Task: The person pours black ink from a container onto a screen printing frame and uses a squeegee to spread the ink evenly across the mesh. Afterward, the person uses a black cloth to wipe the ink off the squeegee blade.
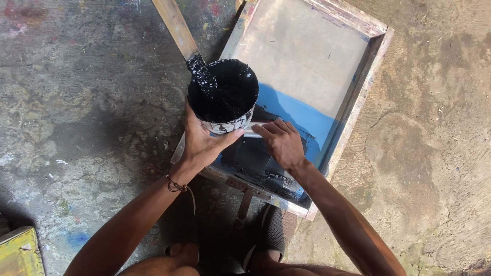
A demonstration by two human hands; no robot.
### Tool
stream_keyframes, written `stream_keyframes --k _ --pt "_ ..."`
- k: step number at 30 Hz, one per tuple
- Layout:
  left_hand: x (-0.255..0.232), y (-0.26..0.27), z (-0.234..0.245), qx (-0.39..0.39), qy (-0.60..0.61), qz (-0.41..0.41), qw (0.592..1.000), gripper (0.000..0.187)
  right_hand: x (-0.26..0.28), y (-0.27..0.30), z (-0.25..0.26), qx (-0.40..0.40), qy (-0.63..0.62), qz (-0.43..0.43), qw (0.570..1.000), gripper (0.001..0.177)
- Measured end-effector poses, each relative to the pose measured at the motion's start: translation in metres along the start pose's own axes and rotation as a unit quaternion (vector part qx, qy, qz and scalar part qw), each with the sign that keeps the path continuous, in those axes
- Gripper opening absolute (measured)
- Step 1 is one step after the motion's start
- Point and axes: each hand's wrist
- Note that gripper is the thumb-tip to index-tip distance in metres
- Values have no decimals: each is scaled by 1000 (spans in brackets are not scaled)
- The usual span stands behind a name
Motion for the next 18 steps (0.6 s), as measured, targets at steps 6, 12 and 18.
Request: stream_keyframes --k 6,12,18 --pt "2 3 2 -15 -12 7 1000 99 -28 -6 32 51 -196 -100 974 25" --pt "-7 3 -6 -33 -33 44 998 105 -14 -8 122 -27 -382 -257 887 32" --pt "-12 7 -22 -26 -33 81 996 112 8 1 160 -236 -379 -210 870 35"
Point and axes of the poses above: each hand's wrist, its own y-axis away from the middle knuckle, its own z-axis out of the back of the hand, x = y × z, and after that the axes turned 10 degrees about -z, right-handed
